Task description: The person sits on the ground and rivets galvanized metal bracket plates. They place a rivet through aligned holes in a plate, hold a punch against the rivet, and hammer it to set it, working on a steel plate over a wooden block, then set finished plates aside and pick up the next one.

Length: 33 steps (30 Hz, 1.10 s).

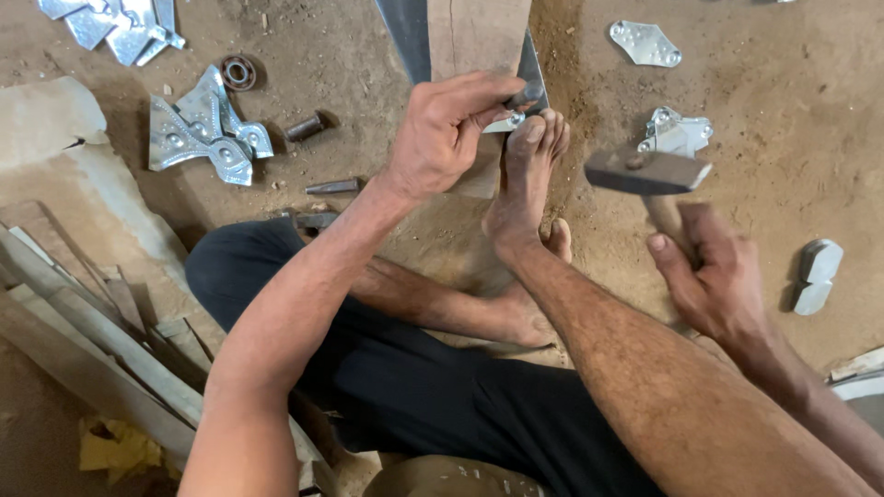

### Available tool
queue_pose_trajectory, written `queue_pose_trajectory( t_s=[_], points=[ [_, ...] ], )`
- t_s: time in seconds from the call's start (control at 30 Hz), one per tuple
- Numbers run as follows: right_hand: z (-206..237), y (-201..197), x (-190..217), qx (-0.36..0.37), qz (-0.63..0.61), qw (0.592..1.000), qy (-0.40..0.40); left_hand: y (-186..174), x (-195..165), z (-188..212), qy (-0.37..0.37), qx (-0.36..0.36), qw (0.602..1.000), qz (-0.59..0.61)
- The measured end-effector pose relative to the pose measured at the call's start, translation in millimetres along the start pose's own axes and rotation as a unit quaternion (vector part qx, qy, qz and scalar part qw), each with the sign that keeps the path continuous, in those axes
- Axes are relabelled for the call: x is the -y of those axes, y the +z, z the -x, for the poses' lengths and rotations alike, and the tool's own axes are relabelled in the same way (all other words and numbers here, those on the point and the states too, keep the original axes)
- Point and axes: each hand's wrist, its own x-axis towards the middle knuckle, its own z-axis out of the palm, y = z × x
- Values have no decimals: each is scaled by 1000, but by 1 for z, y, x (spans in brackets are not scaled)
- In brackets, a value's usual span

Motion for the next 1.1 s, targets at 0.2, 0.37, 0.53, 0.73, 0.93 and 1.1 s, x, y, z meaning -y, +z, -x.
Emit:
queue_pose_trajectory(
  t_s=[0.2,0.37,0.53,0.73,0.93,1.1],
  points=[
    [2,-46,60,-67,-68,981,-167,3,1,-4,5,3,999,-46],
    [9,-75,103,-95,-88,960,-248,2,-5,-6,15,7,999,-45],
    [-22,-60,87,-64,125,959,-246,4,-5,-14,20,6,998,-63],
    [-1,-57,58,-122,128,954,-243,-4,-3,-12,4,46,999,1],
    [-3,-56,88,-102,67,957,-265,-6,-2,-12,22,67,997,-27],
    [4,-77,123,-93,29,964,-247,-6,0,-13,23,72,996,-44]
  ],
)
